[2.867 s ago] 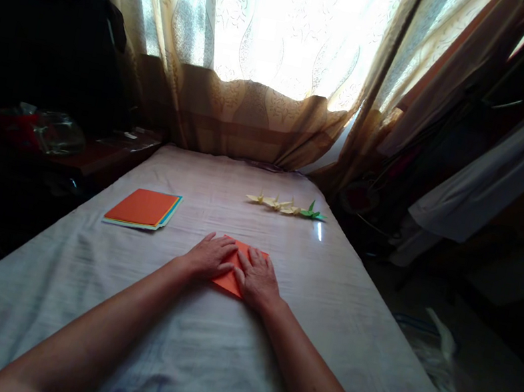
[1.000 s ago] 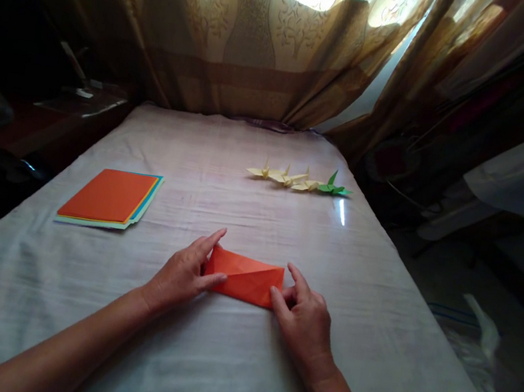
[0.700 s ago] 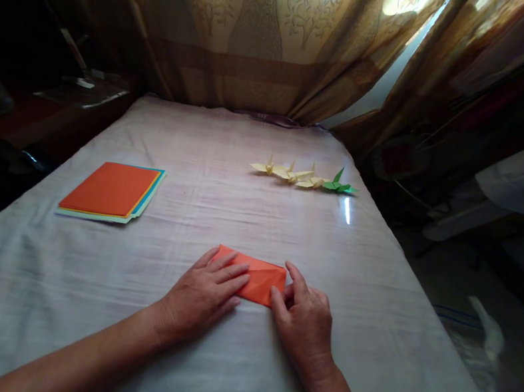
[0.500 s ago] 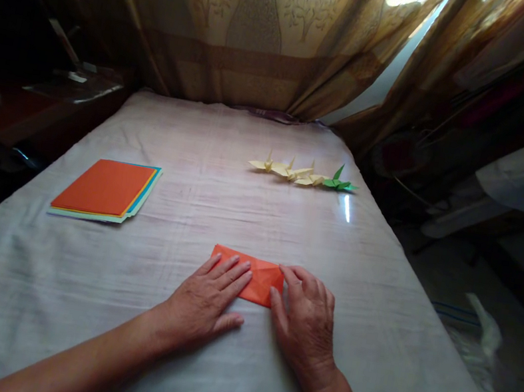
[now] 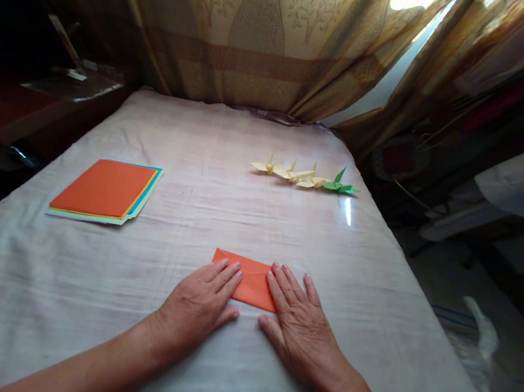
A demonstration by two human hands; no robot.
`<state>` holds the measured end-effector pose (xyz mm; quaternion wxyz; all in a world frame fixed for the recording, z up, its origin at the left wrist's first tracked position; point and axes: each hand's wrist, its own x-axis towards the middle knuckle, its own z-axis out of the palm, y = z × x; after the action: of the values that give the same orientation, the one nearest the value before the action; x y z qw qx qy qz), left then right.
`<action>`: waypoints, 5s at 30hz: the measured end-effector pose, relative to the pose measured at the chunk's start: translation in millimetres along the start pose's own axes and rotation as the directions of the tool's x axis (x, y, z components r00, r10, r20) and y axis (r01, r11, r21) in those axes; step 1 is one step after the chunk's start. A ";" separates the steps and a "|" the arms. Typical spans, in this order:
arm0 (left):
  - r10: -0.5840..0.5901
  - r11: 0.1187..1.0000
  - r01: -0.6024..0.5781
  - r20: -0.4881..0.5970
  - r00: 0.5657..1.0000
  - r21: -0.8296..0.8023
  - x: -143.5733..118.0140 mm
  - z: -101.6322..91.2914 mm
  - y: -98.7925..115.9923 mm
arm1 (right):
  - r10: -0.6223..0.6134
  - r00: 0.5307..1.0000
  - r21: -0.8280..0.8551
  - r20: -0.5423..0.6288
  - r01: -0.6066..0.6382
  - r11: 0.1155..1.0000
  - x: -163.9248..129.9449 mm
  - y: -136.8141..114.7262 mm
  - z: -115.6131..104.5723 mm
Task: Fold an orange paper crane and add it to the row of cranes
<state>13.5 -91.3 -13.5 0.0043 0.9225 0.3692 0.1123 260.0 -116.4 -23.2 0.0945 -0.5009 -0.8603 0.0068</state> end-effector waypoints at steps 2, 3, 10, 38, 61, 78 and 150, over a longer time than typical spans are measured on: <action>0.037 0.999 -0.036 -0.023 0.999 0.002 3.5 -4.0 -5.1 | 0.004 1.000 -0.017 -0.005 -0.004 1.000 -2.3 3.4 -1.6; 0.052 0.999 -0.052 -0.031 0.998 -0.001 5.1 -6.1 -7.5 | 0.002 1.000 -0.020 -0.010 -0.002 1.000 -2.9 4.2 -2.5; 0.202 0.979 -0.202 -0.005 0.979 0.033 11.6 -16.8 -17.0 | -0.032 0.989 -0.057 -0.142 0.024 0.998 6.4 -6.5 -12.4; -0.342 0.898 0.295 -0.096 0.935 -0.326 41.9 -66.0 -70.8 | 0.383 0.911 0.702 -0.153 -0.173 0.691 28.9 -25.3 -36.9; 0.088 0.971 -0.097 -0.050 0.995 -0.220 2.9 -22.3 -52.7 | -0.307 0.925 0.102 -0.222 0.335 0.936 39.3 -9.0 -12.5; 0.076 0.997 -0.078 -0.119 0.990 -0.012 -7.0 -26.4 3.8 | -0.273 0.947 0.156 -0.171 0.299 0.941 31.3 -16.7 -7.9; -0.012 0.990 0.009 -0.016 1.000 -0.143 -13.1 -8.2 -10.3 | 0.206 0.915 0.076 -0.346 -0.191 0.979 85.8 -27.8 16.9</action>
<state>-4.4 -93.4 -9.1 0.0678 0.9170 0.3651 0.1460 192.0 -54.8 -23.4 0.2561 -0.5766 -0.7738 -0.0560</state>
